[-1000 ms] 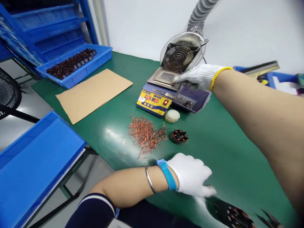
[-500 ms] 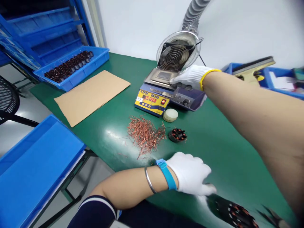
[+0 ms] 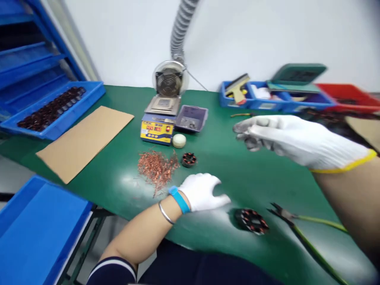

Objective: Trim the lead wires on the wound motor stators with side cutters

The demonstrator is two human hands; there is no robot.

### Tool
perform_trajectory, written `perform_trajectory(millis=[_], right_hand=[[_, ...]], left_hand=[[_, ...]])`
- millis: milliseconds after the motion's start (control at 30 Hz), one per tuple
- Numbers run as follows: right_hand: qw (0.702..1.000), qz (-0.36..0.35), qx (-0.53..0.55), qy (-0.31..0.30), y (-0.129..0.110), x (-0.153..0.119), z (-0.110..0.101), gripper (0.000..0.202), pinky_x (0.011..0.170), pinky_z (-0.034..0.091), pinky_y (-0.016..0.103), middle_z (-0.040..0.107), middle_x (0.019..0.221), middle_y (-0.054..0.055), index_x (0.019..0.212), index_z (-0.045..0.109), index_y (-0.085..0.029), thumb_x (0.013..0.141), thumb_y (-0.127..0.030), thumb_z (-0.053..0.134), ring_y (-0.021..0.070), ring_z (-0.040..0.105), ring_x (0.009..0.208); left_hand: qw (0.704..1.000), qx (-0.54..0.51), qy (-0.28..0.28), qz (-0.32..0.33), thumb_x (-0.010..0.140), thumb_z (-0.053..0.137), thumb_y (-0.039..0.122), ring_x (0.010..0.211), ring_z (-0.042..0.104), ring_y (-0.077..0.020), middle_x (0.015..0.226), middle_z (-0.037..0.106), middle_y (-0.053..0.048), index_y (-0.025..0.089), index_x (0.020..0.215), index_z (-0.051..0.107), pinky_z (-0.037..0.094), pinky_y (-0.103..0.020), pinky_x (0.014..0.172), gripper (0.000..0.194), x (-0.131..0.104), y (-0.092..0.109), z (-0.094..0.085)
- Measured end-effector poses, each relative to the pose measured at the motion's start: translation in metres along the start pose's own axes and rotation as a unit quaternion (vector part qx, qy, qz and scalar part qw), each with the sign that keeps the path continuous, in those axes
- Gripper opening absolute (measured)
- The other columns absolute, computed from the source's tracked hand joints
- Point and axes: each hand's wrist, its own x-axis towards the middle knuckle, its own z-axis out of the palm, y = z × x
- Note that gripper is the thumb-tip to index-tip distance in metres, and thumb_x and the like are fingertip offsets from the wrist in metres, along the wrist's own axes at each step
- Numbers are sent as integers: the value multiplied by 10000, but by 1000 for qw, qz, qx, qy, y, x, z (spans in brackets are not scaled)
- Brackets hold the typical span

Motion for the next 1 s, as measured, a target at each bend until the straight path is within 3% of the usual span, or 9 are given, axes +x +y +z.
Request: perform_trajectory(millis=[67,167,300,400,533,633,700,833,1000], right_hand=[[997,50,16,63,19,-46,-28,215,618,528,327,744,896,88,966,742,-198,776,-255,661,156,654,657],[968,127,-52,209,46,-108,-59,191,570,480,331,716,774,72,865,733,-217,726,-206,603,148,593,590],[951,223,-203,72,78,-168,-64,301,527,465,348,723,742,65,967,773,-270,757,-398,599,214,625,604],[943,170,-285,-37,94,-193,-47,549,641,559,385,773,1014,69,1253,708,-300,726,-442,652,272,718,795],[943,-2,-328,-55,106,-198,-22,710,868,579,423,663,1351,128,1446,559,-218,764,-402,633,311,703,1080],[936,-103,-332,-52,102,-180,-10,556,878,561,414,673,1326,123,1383,610,-205,866,-406,562,297,700,1073],[937,-96,-330,-68,92,-161,-6,377,797,553,387,745,1161,75,1191,725,-253,920,-404,512,279,719,976],[965,52,-241,-94,79,-128,-17,236,692,544,339,787,950,25,948,775,-265,850,-391,601,264,731,879],[980,36,-10,-196,109,-135,-56,546,797,616,342,774,1109,73,1209,710,-220,678,-341,742,253,740,950]], left_hand=[[999,-35,27,0,847,655,597,1219,649,-340,1332,673,-164,138,1341,611,523,-496,1071,676,-2,0,-2],[998,-59,9,21,692,793,607,1317,570,-374,1460,573,-196,111,1467,488,455,-525,1148,969,-5,3,-3],[997,-36,-57,31,508,891,629,1335,516,-448,1467,549,-231,86,1552,354,403,-607,1155,1293,-8,17,5],[996,-47,-65,39,511,893,617,1327,523,-434,1466,558,-215,110,1586,276,400,-606,1150,1339,-6,30,19],[995,-81,-43,46,577,870,535,1276,597,-377,1375,641,-159,155,1605,206,452,-543,1126,1281,5,42,40],[995,-86,-28,46,657,818,450,1170,679,-330,1237,710,-122,151,1610,139,526,-485,1046,1207,14,51,50],[996,-51,-39,57,676,780,388,1108,708,-341,1190,724,-135,119,1594,163,560,-477,981,1138,18,57,51],[989,-12,-111,92,660,706,241,1107,712,-364,1240,713,-156,140,1511,349,578,-471,954,928,19,66,39],[983,-98,-130,85,693,680,189,1434,495,-342,1603,413,-220,168,1632,24,452,-485,1153,1146,2,62,22]])
